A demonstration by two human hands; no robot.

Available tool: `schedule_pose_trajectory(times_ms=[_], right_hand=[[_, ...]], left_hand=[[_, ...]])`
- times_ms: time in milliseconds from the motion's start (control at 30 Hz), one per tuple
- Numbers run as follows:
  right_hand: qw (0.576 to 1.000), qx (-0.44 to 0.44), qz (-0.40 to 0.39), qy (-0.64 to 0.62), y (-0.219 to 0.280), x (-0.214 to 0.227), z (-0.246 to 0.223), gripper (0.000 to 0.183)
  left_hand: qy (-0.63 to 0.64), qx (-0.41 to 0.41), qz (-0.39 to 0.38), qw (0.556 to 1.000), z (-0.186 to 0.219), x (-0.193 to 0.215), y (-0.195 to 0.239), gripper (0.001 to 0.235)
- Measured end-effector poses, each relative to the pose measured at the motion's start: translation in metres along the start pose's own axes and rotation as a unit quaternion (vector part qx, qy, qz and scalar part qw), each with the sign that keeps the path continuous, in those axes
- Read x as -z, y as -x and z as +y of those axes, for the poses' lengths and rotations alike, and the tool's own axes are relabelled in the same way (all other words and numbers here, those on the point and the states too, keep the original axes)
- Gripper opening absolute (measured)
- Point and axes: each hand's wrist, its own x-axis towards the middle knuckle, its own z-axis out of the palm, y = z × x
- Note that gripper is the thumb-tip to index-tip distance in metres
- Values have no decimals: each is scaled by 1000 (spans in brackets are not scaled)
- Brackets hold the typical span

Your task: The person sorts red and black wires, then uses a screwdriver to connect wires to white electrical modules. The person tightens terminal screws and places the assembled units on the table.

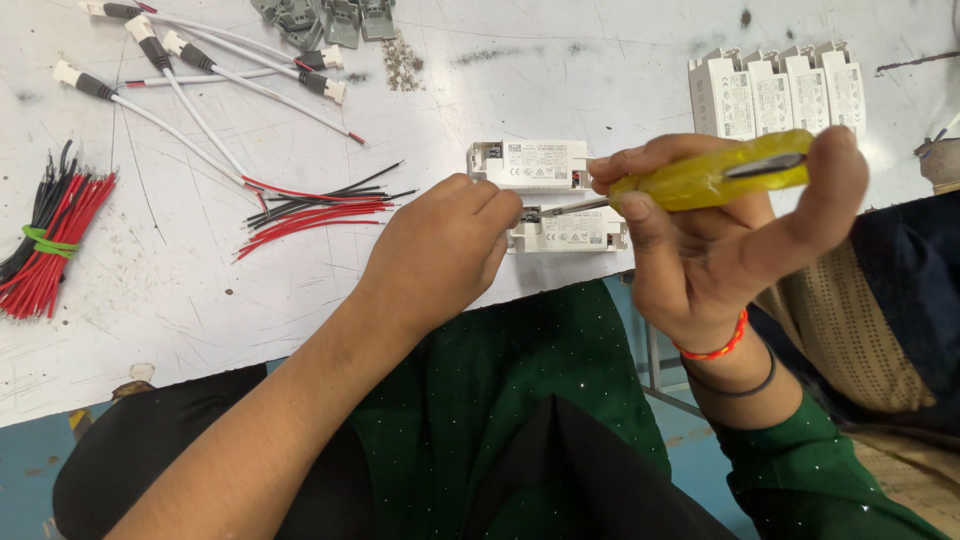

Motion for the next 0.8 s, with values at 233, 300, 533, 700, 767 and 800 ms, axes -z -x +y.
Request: schedule_pose_trajectory(times_ms=[233,300,533,700,767,800], right_hand=[[1000,12,1,13,-3,-1,-1,99],[1000,17,6,23,-3,0,-1,99],[999,-29,39,19,10,21,4,88],[998,-33,44,15,26,27,8,88],[998,-36,42,11,30,24,8,89],[999,-30,45,0,29,22,10,91]], left_hand=[[-4,8,-3,1000,-2,0,-3,14],[-4,13,-9,1000,-3,-1,-3,14],[25,15,-27,999,-1,-3,2,15],[26,32,-35,999,4,0,5,11],[28,34,-39,998,5,2,5,9],[29,35,-41,998,6,2,5,9]])
